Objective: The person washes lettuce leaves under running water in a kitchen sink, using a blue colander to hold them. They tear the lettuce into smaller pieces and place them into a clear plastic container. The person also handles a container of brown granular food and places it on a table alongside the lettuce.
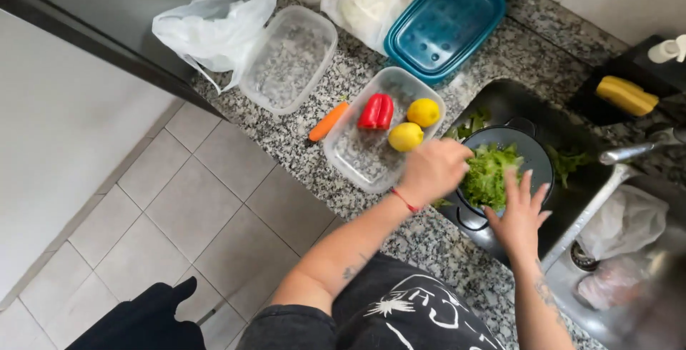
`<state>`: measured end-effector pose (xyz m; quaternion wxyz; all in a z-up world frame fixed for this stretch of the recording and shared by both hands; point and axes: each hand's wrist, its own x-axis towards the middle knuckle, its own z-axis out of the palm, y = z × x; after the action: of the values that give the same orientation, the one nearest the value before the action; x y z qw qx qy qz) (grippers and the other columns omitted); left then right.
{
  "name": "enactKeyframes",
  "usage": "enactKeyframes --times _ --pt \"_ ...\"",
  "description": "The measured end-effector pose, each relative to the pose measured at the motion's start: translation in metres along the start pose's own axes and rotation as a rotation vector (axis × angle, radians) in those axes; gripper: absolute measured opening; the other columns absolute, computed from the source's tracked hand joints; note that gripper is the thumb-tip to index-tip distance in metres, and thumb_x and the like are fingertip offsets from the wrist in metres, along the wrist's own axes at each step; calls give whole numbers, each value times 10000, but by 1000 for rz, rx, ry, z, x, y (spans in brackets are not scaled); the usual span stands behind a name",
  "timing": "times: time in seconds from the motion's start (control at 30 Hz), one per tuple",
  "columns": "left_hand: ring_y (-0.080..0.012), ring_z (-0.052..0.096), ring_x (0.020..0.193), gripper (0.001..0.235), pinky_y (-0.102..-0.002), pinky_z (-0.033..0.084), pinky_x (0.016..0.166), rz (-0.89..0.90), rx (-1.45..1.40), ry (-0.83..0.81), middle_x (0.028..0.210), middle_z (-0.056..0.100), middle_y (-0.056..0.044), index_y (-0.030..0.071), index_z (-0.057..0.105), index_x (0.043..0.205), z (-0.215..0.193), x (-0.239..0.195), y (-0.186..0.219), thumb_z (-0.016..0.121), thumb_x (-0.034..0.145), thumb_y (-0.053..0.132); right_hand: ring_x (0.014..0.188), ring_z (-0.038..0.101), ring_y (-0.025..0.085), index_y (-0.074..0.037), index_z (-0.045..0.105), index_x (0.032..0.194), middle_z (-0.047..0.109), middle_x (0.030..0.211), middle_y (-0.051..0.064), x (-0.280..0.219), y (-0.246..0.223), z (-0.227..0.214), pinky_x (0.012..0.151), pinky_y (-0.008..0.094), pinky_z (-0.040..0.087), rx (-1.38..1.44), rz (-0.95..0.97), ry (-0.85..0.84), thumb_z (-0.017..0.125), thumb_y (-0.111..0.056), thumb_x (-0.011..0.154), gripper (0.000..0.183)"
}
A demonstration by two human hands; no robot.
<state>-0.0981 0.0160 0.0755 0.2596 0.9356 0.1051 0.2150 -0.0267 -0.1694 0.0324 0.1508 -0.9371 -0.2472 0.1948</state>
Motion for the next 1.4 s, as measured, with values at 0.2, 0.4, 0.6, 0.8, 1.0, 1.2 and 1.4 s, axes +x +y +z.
enactKeyframes --times 0.2,0.4,0.6,0.8,1.0,1.2,1.4 --pt "-266 647 783 120 -396 535 696 -282 166 172 826 636 -7 214 658 913 -70 -34 -116 633 801 251 1325 219 503 -137 163 1521 275 1480 237 -6 13 13 821 793 322 -65 -55 126 706 -172 744 948" --pt "-189 617 816 166 -347 480 605 -524 80 103 927 672 7 165 676 942 -160 -55 -152 530 865 169 1398 -28 389 -232 18 1485 87 1548 77 4 -33 -12 984 756 98 -38 162 -1 605 -195 809 896" --pt "-136 633 740 156 -299 469 448 -503 71 82 827 668 11 166 687 940 -176 -23 -201 548 902 225 1368 238 381 -184 12 1512 347 1398 287 21 -81 -31 915 570 419 57 309 -38 590 -157 856 875" --pt "-278 599 812 131 -403 475 680 -219 177 228 895 683 -29 149 695 874 -165 97 -305 573 852 190 1428 99 325 -280 340 1411 187 1542 44 50 -69 6 952 806 87 -106 357 6 495 -312 866 567" --pt "-321 653 792 306 -448 453 679 -455 488 -115 816 697 -75 221 708 867 -130 194 -389 749 677 457 1427 136 322 -254 432 1361 245 1526 72 59 -103 6 979 781 51 1 427 51 519 -302 866 505" --pt "-331 658 814 261 -412 526 649 -581 420 -342 805 696 -50 327 751 827 -145 214 -402 565 671 231 1407 219 319 -169 519 1301 360 1472 78 50 -109 5 985 760 101 132 496 135 520 -248 891 417" --pt "-343 640 727 251 -448 504 610 -363 384 -262 734 688 -47 268 748 746 -135 206 -432 520 678 189 1321 383 298 -122 576 1250 497 1364 107 57 -109 20 956 695 240 104 363 254 538 -222 903 363"
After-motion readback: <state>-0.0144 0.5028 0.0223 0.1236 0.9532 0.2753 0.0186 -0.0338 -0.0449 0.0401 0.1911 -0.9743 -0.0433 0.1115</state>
